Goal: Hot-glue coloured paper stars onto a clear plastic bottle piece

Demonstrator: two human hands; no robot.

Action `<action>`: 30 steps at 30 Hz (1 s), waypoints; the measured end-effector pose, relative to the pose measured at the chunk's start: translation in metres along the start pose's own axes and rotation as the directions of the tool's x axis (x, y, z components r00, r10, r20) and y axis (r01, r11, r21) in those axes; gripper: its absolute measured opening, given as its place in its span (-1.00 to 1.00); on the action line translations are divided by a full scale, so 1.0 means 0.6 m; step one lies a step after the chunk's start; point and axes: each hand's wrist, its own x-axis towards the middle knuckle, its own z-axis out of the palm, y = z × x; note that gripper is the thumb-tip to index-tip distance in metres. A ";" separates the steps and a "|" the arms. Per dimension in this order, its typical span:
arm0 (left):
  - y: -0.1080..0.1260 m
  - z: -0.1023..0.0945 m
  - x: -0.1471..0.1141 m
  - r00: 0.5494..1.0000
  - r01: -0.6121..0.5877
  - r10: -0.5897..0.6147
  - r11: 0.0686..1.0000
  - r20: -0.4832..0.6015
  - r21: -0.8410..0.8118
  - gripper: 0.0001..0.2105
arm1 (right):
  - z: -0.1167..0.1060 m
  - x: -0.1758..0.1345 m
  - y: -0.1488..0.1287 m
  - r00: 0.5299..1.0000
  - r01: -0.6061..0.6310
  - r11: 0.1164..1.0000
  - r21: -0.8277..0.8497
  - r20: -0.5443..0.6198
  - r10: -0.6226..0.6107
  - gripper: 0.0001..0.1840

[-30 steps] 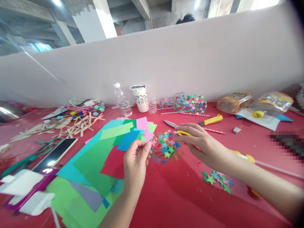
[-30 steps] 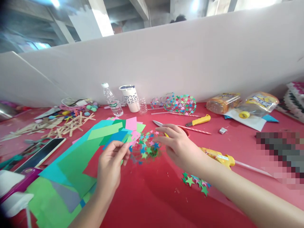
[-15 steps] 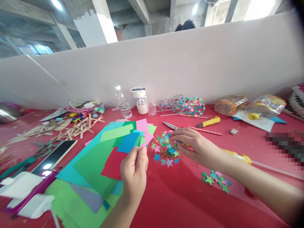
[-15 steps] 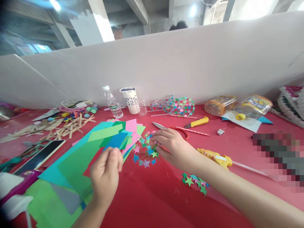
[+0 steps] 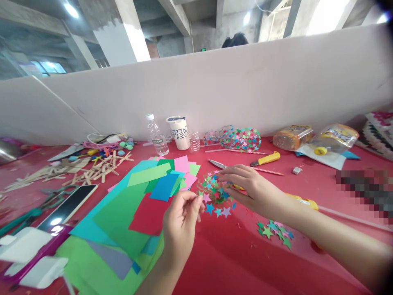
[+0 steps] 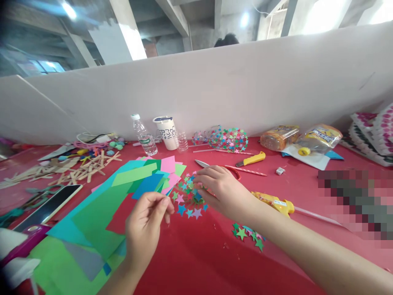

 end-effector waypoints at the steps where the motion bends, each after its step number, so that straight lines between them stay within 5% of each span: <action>1: -0.004 -0.002 0.002 1.000 -0.019 0.019 0.999 -0.004 0.030 -0.83 | -0.005 -0.003 0.001 1.000 -0.015 1.000 -0.009 -0.012 0.015 -0.73; 7: -0.010 -0.014 0.005 0.979 -0.167 0.191 0.954 -0.077 0.249 -0.81 | -0.049 -0.054 0.043 0.981 -0.164 0.982 -0.093 -0.118 0.152 -0.73; 10: 0.001 -0.015 -0.008 0.958 -0.274 0.285 0.894 0.022 0.356 -0.72 | -0.057 -0.094 0.079 0.960 -0.257 0.956 -0.144 -0.153 0.235 -0.79; 13: 0.017 -0.005 -0.019 0.887 -0.461 0.423 0.786 0.184 0.411 -0.69 | -0.044 -0.127 0.104 0.959 -0.278 0.938 -0.206 -0.114 0.259 -0.85; 20: 0.069 0.048 -0.033 0.804 -0.576 0.439 0.742 0.402 0.343 -0.93 | 0.016 -0.126 0.097 0.986 -0.140 0.900 -0.413 0.028 0.166 -0.91; 23: 0.087 0.073 -0.050 0.690 -0.693 0.512 0.672 0.511 0.262 -0.93 | 0.031 -0.115 0.092 0.991 -0.046 0.863 -0.504 0.087 0.103 -0.84; 24: 0.089 0.083 -0.057 0.635 -0.742 0.568 0.638 0.524 0.207 -0.94 | 0.034 -0.113 0.092 0.991 -0.009 0.851 -0.525 0.109 0.078 -0.82; 30: 0.048 0.152 -0.088 0.568 -0.817 0.671 0.532 0.477 0.224 -0.74 | 0.052 -0.120 0.099 0.979 0.145 0.797 -0.587 0.201 -0.030 -0.82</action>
